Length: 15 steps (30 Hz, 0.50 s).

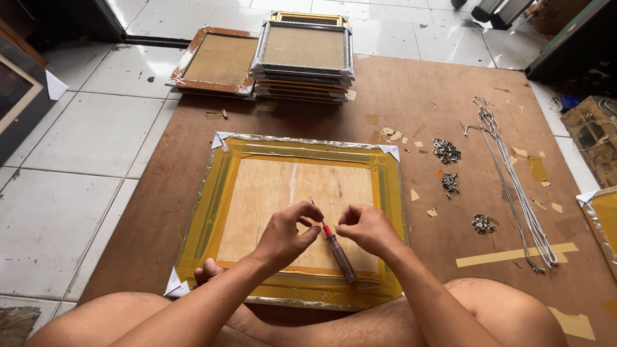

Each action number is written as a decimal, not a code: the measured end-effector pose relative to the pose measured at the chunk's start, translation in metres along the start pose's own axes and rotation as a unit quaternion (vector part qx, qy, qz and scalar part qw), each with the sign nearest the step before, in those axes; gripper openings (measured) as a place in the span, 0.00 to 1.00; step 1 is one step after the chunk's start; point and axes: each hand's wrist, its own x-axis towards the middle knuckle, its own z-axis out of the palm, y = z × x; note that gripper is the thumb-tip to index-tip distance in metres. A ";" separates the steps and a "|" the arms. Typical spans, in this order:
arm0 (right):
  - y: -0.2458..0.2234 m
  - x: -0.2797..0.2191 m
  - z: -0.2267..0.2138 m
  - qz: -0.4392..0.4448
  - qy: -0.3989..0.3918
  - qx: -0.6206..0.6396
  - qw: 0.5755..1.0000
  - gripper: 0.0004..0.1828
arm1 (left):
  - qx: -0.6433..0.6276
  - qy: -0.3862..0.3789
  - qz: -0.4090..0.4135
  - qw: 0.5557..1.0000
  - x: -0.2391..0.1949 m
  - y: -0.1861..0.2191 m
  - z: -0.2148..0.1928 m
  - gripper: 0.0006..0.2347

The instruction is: The person sits on the floor and assembles hanging hardware onto the back of a picture frame. They attach small metal brackets to the frame using a screwdriver and then position a wire across the back. The person handles multiple frames, moving them aside and bringing new ones into view.

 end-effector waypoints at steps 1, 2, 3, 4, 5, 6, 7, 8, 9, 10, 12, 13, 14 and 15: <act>-0.014 -0.014 -0.004 -0.001 0.000 0.000 1.000 0.10 | 0.000 0.001 0.001 1.000 -0.001 0.003 0.001 0.12; -0.029 -0.027 -0.008 0.007 -0.011 0.089 0.996 0.13 | 0.002 0.014 0.030 0.999 -0.003 0.007 0.002 0.11; -0.043 -0.040 -0.012 0.015 -0.022 0.178 0.984 0.17 | 0.004 0.027 0.060 0.998 -0.004 0.010 0.003 0.09; -0.046 -0.043 -0.011 0.014 -0.022 0.177 0.984 0.17 | 0.004 0.028 0.060 0.998 -0.005 0.012 0.004 0.09; -0.049 -0.045 -0.011 0.010 -0.016 0.200 0.980 0.17 | 0.003 0.035 0.074 0.997 -0.006 0.014 0.005 0.09; -0.051 -0.048 -0.011 0.005 -0.011 0.223 0.975 0.17 | 0.002 0.041 0.086 0.995 -0.008 0.016 0.005 0.09; -0.053 -0.050 -0.010 0.005 -0.012 0.221 0.975 0.17 | 0.001 0.043 0.086 0.995 -0.008 0.016 0.006 0.09; -0.055 -0.052 -0.008 -0.001 -0.012 0.242 0.970 0.17 | 0.000 0.051 0.089 0.995 -0.008 0.015 0.006 0.09; -0.057 -0.054 -0.007 -0.007 -0.013 0.263 0.965 0.17 | -0.002 0.059 0.092 0.994 -0.008 0.015 0.006 0.10; -0.055 -0.053 -0.006 -0.008 -0.014 0.263 0.965 0.17 | -0.002 0.060 0.091 0.994 -0.009 0.019 0.005 0.10; -0.052 -0.049 -0.005 -0.023 -0.027 0.264 0.964 0.18 | -0.042 0.075 0.087 0.993 -0.010 0.029 0.001 0.09; -0.053 -0.048 -0.004 -0.024 -0.027 0.264 0.964 0.18 | -0.042 0.076 0.087 0.992 -0.008 0.028 0.000 0.09; -0.052 -0.047 -0.003 -0.030 -0.029 0.268 0.962 0.18 | -0.059 0.080 0.089 0.991 -0.008 0.028 0.000 0.09; -0.052 -0.047 -0.002 -0.036 -0.031 0.272 0.961 0.18 | -0.077 0.084 0.091 0.989 -0.008 0.028 0.000 0.09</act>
